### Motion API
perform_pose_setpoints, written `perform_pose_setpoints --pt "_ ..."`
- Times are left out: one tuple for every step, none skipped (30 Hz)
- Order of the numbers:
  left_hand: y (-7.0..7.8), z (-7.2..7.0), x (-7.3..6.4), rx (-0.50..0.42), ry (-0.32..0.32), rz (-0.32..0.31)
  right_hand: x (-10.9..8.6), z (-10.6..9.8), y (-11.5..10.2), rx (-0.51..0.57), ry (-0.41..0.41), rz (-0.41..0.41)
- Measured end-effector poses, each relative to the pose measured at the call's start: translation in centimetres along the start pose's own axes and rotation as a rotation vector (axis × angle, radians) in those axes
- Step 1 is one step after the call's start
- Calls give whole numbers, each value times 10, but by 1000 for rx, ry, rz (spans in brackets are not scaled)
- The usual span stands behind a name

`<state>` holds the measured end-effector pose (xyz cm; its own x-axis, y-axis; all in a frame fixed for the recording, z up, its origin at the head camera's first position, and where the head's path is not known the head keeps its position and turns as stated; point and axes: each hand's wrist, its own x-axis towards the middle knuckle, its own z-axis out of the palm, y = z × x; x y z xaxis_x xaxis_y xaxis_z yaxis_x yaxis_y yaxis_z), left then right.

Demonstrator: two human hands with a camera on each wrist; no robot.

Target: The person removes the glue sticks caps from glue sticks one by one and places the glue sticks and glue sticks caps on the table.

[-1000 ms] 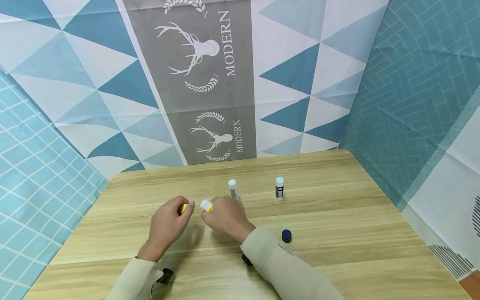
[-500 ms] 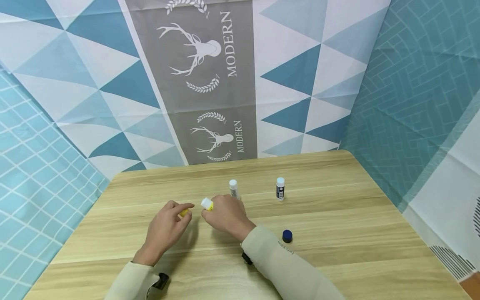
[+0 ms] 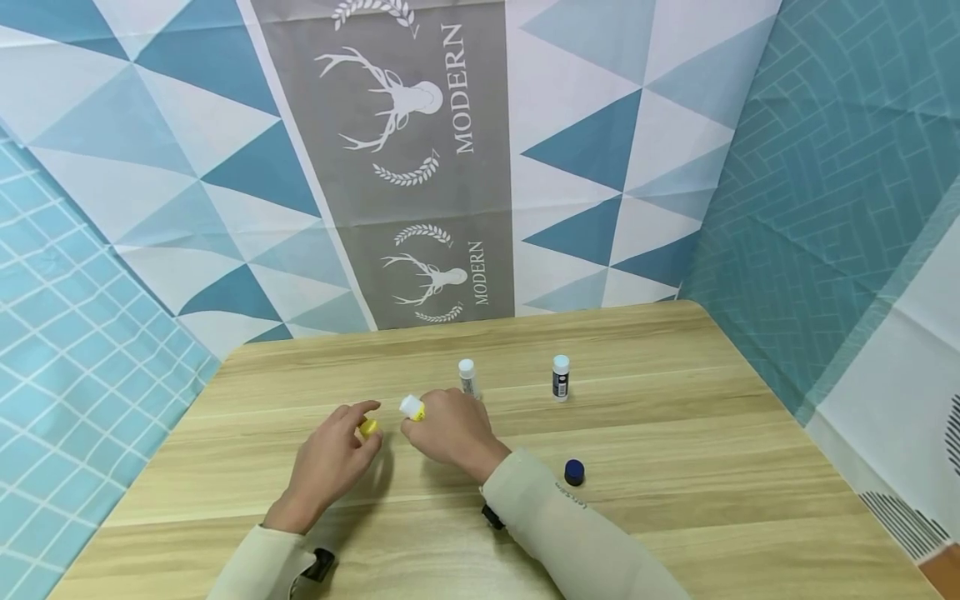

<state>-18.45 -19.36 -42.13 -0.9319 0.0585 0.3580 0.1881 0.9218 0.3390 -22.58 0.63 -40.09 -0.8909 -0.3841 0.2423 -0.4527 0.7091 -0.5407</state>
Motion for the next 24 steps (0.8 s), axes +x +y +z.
perform_pose_setpoints --pt "0 0 0 -3 -8 -10 0 0 0 -1 1 0" --pt "0 0 0 -8 -14 -20 0 0 0 -2 1 0" --pt "-1 0 1 -11 -19 -30 0 0 0 -3 2 0" --pt "-1 0 1 -15 -22 -38 0 0 0 -3 3 0" --pt "-1 0 1 -20 -28 -47 0 0 1 -3 3 0" --pt "-1 0 1 -24 -34 -53 0 0 1 -3 3 0" --pt "-1 0 1 -25 -38 -58 -1 0 1 -2 3 0" --pt "-1 0 1 -28 -42 -60 -1 0 1 0 2 -1" --pt "-1 1 1 -27 -46 -61 -1 0 1 0 2 -1" --pt "-2 1 1 -28 -52 -60 -1 1 1 -1 3 -1" --pt "-2 1 1 -26 -57 -58 -1 1 1 -3 3 -1" --pt "-2 1 1 -21 -63 -55 -1 1 1 -3 3 0" --pt "-3 2 1 -16 -67 -52 -1 1 0 -6 3 1" --pt "-3 2 0 -8 -72 -46 -1 1 0 -9 2 1" --pt "-4 3 0 1 -78 -41 -1 1 0 -13 3 3" --pt "-4 3 0 10 -82 -35 -2 1 0 -16 1 4" --pt "-5 4 0 19 -86 -30 -2 1 0 -16 -1 5" --pt "-5 4 -1 26 -92 -25 -2 1 0 -15 -2 6" --pt "-6 4 -1 32 -97 -20 -2 0 0 -15 -4 6" --pt "-6 4 -2 37 -102 -18 -2 0 0 -13 -4 4" --pt "-6 4 -2 40 -108 -16 -2 0 0 -11 -3 3" --pt "-6 4 -2 43 -112 -13 -2 1 0 -9 -4 2" --pt "-7 4 -3 46 -116 -12 -2 1 0 -6 -2 0" --pt "-7 4 -3 48 -118 -9 -2 1 0 -5 -1 -3"
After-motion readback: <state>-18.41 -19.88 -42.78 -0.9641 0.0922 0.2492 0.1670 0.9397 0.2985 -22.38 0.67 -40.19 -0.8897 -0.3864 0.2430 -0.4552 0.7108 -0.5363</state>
